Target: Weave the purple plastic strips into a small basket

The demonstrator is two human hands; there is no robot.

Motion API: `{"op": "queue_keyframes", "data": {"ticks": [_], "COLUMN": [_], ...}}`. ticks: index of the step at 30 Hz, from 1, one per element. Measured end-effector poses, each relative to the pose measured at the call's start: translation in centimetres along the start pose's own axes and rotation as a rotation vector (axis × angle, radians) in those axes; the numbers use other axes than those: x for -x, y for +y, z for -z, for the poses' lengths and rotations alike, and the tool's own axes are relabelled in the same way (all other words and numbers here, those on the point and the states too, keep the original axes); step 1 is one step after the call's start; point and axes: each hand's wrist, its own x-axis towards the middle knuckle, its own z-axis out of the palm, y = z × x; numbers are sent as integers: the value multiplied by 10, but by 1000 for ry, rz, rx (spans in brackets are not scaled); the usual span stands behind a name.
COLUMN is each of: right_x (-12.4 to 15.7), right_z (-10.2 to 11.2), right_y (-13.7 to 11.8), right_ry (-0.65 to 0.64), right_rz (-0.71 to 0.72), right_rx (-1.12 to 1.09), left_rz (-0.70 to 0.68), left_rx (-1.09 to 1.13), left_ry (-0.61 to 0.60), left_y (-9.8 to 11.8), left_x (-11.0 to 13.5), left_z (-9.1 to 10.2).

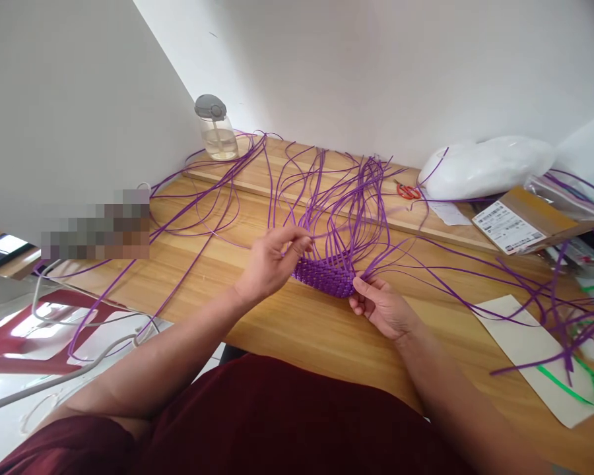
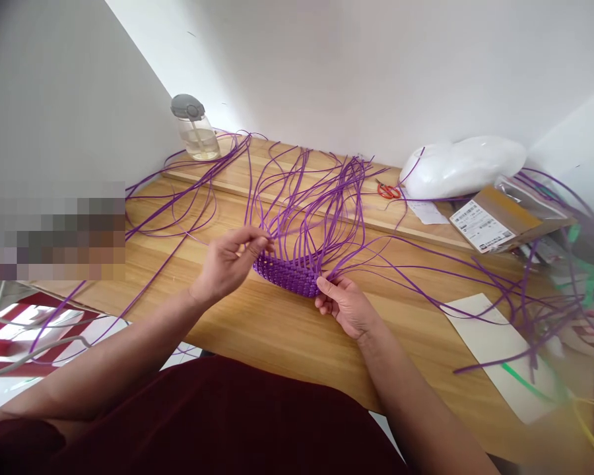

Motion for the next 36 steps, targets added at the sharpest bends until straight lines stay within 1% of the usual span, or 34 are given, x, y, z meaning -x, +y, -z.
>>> {"op": "queue_keyframes", "data": {"ticks": [2, 4, 7, 9, 11, 13, 15, 17, 19, 20, 23, 25, 26, 28, 31, 34, 36], "right_x": [1, 2, 3, 3, 4, 3, 2, -1, -4, -5, -8, -12, -14, -19, -23, -24, -24], "right_z": [-1, -2, -5, -7, -9, -7, -3, 2, 4, 3, -10, -21, -27, -37, -46, -50, -51], "right_y": [1, 2, 1, -2, -7, -13, -17, -18, -17, -16, -14, -15, -17, -22, -31, -40, -44], "right_ry": [3, 8, 15, 5, -13, -8, 58, 160, 213, 199, 71, 12, 8, 33, 117, 170, 192], "right_rz": [10, 23, 37, 31, 29, 58, 141, 247, 306, 300, 253, 256, 262, 244, 183, 114, 76], "right_rx": [18, 39, 41, 27, 6, -40, -139, -242, -259, -223, -80, -61, -76, -125, -221, -298, -320], "left_rz": [-95, -135, -133, -134, -111, -57, 1, 51, 90, 108, 211, 295, 333, 399, 459, 505, 506], "left_rx": [-230, -408, -559, -601, -580, -499, -393, -291, -203, -164, -103, -97, -98, -110, -167, -179, -180], "left_ry": [-190, -295, -347, -375, -401, -405, -390, -383, -391, -397, -409, -403, -396, -382, -377, -401, -400], "left_y": [1, -3, -12, -17, -18, -17, -13, -8, -4, -3, -3, -5, -6, -8, -9, -7, -8], "left_x": [1, 1, 0, -5, -13, -27, -45, -66, -87, -96, -115, -123, -127, -134, -145, -153, -155], "left_z": [-6, -12, -20, -25, -28, -31, -32, -33, -35, -37, -46, -55, -59, -67, -75, -80, -83]}}
